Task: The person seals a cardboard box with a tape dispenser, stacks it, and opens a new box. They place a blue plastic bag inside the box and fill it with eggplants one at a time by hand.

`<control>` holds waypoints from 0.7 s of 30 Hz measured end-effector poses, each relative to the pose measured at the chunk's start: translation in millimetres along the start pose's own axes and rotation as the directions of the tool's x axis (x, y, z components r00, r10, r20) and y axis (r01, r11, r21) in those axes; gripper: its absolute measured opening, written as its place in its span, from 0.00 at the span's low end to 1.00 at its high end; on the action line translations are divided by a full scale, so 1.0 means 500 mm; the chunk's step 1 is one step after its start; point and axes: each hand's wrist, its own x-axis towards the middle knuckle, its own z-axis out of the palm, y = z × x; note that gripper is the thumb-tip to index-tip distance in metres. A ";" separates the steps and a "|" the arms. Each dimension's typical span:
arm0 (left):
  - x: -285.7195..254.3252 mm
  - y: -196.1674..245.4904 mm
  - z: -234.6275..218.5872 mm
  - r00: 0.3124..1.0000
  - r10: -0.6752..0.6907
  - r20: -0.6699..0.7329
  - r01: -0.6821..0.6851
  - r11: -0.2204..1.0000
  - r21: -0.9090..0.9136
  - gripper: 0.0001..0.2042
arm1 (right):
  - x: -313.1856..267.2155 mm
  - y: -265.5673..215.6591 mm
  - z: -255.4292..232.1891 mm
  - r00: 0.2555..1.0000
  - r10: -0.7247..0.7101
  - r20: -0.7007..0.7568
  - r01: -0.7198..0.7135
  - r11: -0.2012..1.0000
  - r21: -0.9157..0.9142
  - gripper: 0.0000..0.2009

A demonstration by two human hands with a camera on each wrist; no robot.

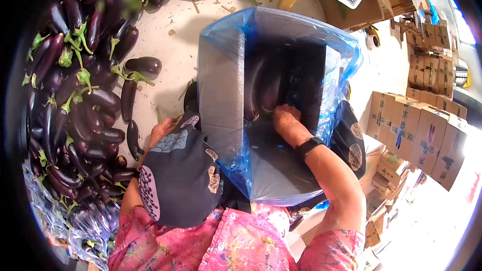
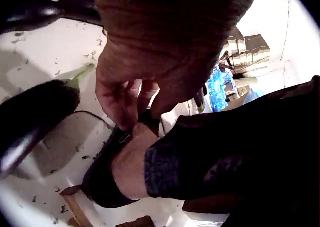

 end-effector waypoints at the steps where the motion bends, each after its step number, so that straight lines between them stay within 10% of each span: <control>1: -0.004 0.023 -0.012 0.999 0.018 -0.038 -0.018 1.000 0.004 0.18 | 0.004 0.001 0.011 0.999 0.038 -0.012 -0.037 0.996 0.085 0.21; 6: -0.024 0.367 -0.081 0.871 0.473 -0.135 -0.457 0.880 0.132 0.18 | 0.020 0.014 0.040 0.993 0.060 -0.101 -0.022 0.940 0.341 0.19; 8: -0.029 0.547 -0.061 0.676 0.735 0.052 -0.722 0.647 0.244 0.21 | 0.020 0.015 0.048 0.984 0.041 -0.175 0.032 0.916 0.400 0.17; 10: 0.027 0.640 0.003 0.293 0.890 0.350 -0.946 0.216 0.241 0.23 | 0.010 0.017 0.050 0.974 0.014 -0.227 0.088 0.897 0.434 0.16; 14: 0.118 0.714 0.199 0.206 0.483 0.851 -0.959 -0.074 0.275 0.22 | -0.045 -0.004 0.013 0.964 0.047 -0.262 0.069 0.906 0.417 0.14; 17: 0.205 0.659 0.326 0.326 0.184 0.927 -0.868 -0.330 0.371 0.13 | -0.063 0.005 -0.004 0.974 -0.042 -0.221 0.086 0.978 0.192 0.13; 21: 0.260 0.630 0.386 0.317 0.069 0.946 -0.824 -0.474 0.311 0.20 | -0.087 0.027 -0.009 0.924 -0.203 -0.325 0.245 0.965 0.091 0.12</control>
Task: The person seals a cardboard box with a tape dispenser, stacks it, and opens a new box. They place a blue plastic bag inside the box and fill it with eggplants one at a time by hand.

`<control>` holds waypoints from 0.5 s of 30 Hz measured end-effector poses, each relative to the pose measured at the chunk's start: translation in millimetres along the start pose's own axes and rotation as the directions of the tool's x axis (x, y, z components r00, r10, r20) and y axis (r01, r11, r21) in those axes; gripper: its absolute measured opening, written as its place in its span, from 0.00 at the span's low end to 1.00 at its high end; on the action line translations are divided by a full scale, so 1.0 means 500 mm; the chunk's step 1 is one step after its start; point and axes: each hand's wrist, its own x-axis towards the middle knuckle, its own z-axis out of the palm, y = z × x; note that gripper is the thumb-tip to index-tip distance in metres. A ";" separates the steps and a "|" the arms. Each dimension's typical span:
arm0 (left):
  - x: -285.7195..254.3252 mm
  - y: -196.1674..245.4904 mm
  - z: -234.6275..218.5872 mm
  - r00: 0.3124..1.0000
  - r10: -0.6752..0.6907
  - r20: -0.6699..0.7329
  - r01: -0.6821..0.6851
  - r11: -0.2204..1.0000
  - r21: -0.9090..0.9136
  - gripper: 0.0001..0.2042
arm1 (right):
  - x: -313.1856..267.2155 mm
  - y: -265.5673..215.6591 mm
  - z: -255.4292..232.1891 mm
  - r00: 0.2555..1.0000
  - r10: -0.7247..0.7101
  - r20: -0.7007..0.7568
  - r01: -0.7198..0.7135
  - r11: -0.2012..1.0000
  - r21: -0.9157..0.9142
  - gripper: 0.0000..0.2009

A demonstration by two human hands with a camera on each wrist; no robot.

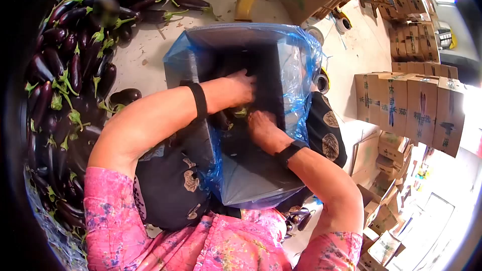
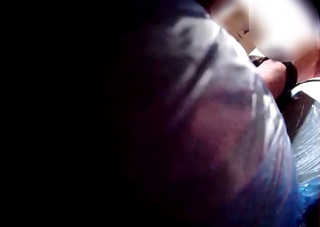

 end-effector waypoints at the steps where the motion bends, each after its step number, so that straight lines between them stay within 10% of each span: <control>1: 0.000 -0.007 0.006 0.999 0.010 -0.036 -0.011 0.999 -0.035 0.22 | 0.000 0.000 0.005 0.998 -0.063 -0.026 0.063 0.998 -0.007 0.12; 8: -0.015 -0.022 0.031 0.993 0.018 -0.116 -0.031 0.993 -0.110 0.29 | 0.022 0.019 0.041 0.997 -0.014 -0.070 0.020 0.997 0.072 0.12; 15: 0.015 0.004 -0.004 0.997 0.047 0.057 -0.049 0.998 0.041 0.16 | 0.073 0.014 0.051 0.934 0.050 0.354 -0.099 0.988 0.119 0.13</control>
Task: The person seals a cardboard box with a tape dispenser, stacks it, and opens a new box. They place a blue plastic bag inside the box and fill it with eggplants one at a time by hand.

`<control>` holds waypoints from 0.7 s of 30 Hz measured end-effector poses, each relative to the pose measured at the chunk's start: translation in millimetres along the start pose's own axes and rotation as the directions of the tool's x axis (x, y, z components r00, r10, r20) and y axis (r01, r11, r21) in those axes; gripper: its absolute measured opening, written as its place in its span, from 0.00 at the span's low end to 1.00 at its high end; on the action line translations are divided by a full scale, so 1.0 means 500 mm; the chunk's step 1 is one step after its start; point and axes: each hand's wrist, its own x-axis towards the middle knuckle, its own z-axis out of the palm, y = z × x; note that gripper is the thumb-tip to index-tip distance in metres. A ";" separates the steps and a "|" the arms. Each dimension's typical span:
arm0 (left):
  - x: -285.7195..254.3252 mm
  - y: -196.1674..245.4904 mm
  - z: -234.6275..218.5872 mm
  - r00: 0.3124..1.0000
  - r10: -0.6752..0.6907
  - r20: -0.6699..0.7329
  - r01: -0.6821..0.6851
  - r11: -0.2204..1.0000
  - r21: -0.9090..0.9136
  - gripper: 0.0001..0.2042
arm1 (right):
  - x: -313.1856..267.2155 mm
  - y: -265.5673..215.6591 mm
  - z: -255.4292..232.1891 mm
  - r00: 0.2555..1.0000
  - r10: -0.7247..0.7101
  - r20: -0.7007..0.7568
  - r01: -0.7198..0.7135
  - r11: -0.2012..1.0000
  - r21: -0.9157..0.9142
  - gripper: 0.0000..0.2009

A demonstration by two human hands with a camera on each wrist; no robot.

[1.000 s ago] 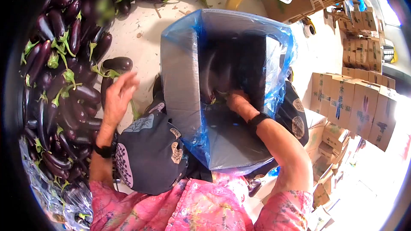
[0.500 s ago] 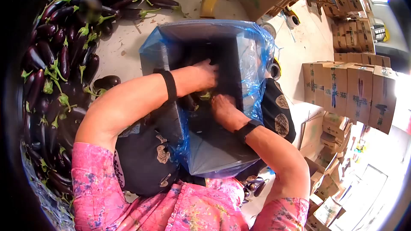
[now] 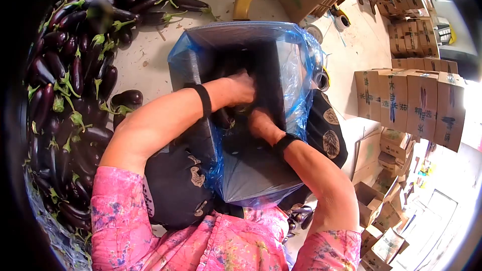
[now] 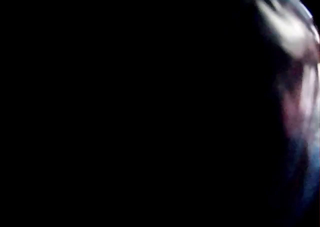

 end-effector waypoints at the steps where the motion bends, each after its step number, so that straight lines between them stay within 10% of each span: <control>1: 0.001 0.006 -0.003 1.000 0.005 0.005 -0.005 1.000 0.027 0.14 | 0.067 0.043 0.071 0.999 0.052 -0.010 -0.049 0.979 0.196 0.14; 4: 0.009 0.027 -0.012 0.999 -0.052 0.003 0.052 0.996 0.070 0.10 | 0.103 0.057 0.109 0.996 0.067 -0.065 -0.033 0.903 0.428 0.16; 9: 0.027 0.018 -0.001 1.000 -0.016 -0.012 0.016 1.000 -0.002 0.11 | 0.094 0.075 0.127 0.821 -0.226 -0.525 0.252 0.967 -0.021 0.13; 12: 0.035 0.016 0.006 0.998 -0.014 -0.054 0.009 0.995 -0.103 0.11 | -0.016 -0.016 0.014 0.946 -0.033 -0.321 0.078 0.989 0.129 0.13; 14: 0.054 0.012 0.022 0.996 -0.039 -0.085 0.026 0.988 -0.149 0.11 | -0.090 -0.086 -0.076 0.990 -0.038 -0.135 0.010 0.979 -0.206 0.13; 16: 0.045 0.005 0.002 0.989 -0.116 -0.087 0.089 0.958 -0.272 0.10 | -0.088 -0.100 -0.083 0.945 -0.161 -0.285 0.118 0.980 -0.163 0.14; 17: 0.024 0.006 -0.006 0.968 -0.181 -0.172 0.123 0.946 -0.301 0.10 | -0.067 -0.079 -0.062 0.882 -0.250 -0.399 0.223 0.968 -0.113 0.14; 18: -0.014 0.020 0.021 0.802 -0.319 -0.506 0.118 0.914 -0.389 0.07 | -0.035 -0.055 -0.039 0.798 -0.330 -0.503 0.340 0.937 -0.076 0.14; 19: -0.070 0.017 0.035 0.473 -0.355 -0.806 -0.128 0.878 -0.462 0.06 | 0.017 -0.010 0.002 0.690 -0.414 -0.593 0.428 0.895 -0.127 0.14; 20: -0.135 0.018 -0.013 0.499 -0.450 -0.741 -0.171 0.787 -0.593 0.04 | 0.063 0.021 0.028 0.568 -0.483 -0.666 0.508 0.843 -0.179 0.14; 21: -0.184 -0.003 -0.054 0.641 -0.447 -0.624 -0.297 0.605 -0.739 0.08 | 0.046 0.002 0.006 0.786 -0.339 -0.517 0.335 0.936 -0.105 0.14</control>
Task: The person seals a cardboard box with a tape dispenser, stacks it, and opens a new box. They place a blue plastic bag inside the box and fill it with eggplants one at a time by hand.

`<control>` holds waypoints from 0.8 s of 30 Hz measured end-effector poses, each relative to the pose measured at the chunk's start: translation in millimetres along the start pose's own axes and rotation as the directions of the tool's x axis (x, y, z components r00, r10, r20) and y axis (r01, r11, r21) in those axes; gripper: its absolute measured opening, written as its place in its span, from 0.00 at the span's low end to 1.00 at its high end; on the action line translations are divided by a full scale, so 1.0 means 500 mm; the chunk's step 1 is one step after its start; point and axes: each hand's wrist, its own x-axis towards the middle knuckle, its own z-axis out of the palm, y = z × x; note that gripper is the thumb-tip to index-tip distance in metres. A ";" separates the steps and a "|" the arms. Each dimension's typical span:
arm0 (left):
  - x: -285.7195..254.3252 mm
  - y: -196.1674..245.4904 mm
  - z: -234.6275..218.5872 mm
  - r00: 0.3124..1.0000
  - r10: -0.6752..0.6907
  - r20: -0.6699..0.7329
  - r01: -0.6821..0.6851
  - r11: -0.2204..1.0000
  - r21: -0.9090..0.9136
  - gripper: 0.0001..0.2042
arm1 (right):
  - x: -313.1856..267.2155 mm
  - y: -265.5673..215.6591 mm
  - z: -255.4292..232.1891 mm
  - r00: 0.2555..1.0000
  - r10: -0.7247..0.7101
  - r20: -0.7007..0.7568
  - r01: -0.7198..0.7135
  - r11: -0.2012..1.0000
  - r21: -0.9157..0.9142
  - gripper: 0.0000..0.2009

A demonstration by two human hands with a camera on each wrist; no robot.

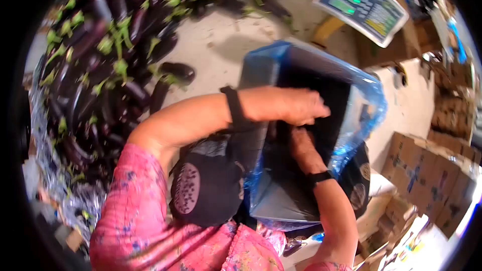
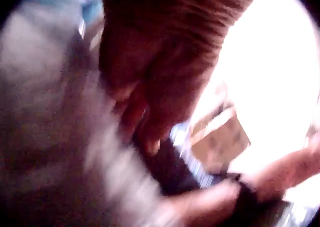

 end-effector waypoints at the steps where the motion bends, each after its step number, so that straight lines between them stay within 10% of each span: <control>1: -0.004 -0.004 -0.020 0.995 0.020 -0.099 -0.014 0.998 0.059 0.13 | -0.006 -0.034 -0.040 0.953 0.216 0.210 -0.201 0.975 -0.092 0.13; 5: -0.285 0.096 -0.191 0.782 -0.471 -0.409 0.186 0.802 -0.567 0.19 | 0.001 -0.043 -0.070 0.956 0.190 0.224 -0.161 0.977 -0.139 0.12; 7: -0.465 0.060 -0.184 0.421 -0.727 -0.542 0.416 0.686 -0.597 0.19 | 0.009 -0.025 -0.069 0.958 0.154 0.241 -0.121 0.982 -0.146 0.11; 11: -0.830 -0.119 -0.026 -0.008 -0.657 -0.754 0.812 0.436 -0.389 0.20 | 0.007 -0.048 -0.132 0.978 0.106 0.178 -0.110 0.994 0.015 0.12; 13: -0.874 -0.151 0.024 -0.084 -0.574 -0.814 0.949 0.204 -0.241 0.25 | 0.002 -0.059 -0.155 0.992 0.005 0.126 -0.025 0.987 0.159 0.10; 16: -0.847 -0.182 0.046 0.254 -0.347 -0.903 0.964 0.018 0.264 0.30 | -0.003 -0.111 -0.177 0.989 -0.030 0.142 -0.012 0.957 0.291 0.06; 19: -0.778 -0.206 0.000 -0.011 -0.605 -0.796 0.979 -0.170 0.116 0.27 | -0.009 -0.120 -0.174 0.985 -0.088 0.150 0.038 0.952 0.305 0.07; 23: -0.788 -0.219 -0.039 0.291 -0.540 -0.790 0.908 -0.103 0.405 0.20 | -0.032 -0.155 -0.195 0.979 -0.075 0.190 0.012 0.951 0.310 0.09; 24: -0.799 -0.224 -0.030 0.233 -0.596 -0.768 0.940 -0.064 0.335 0.22 | -0.036 -0.157 -0.200 0.979 -0.086 0.183 0.021 0.945 0.327 0.09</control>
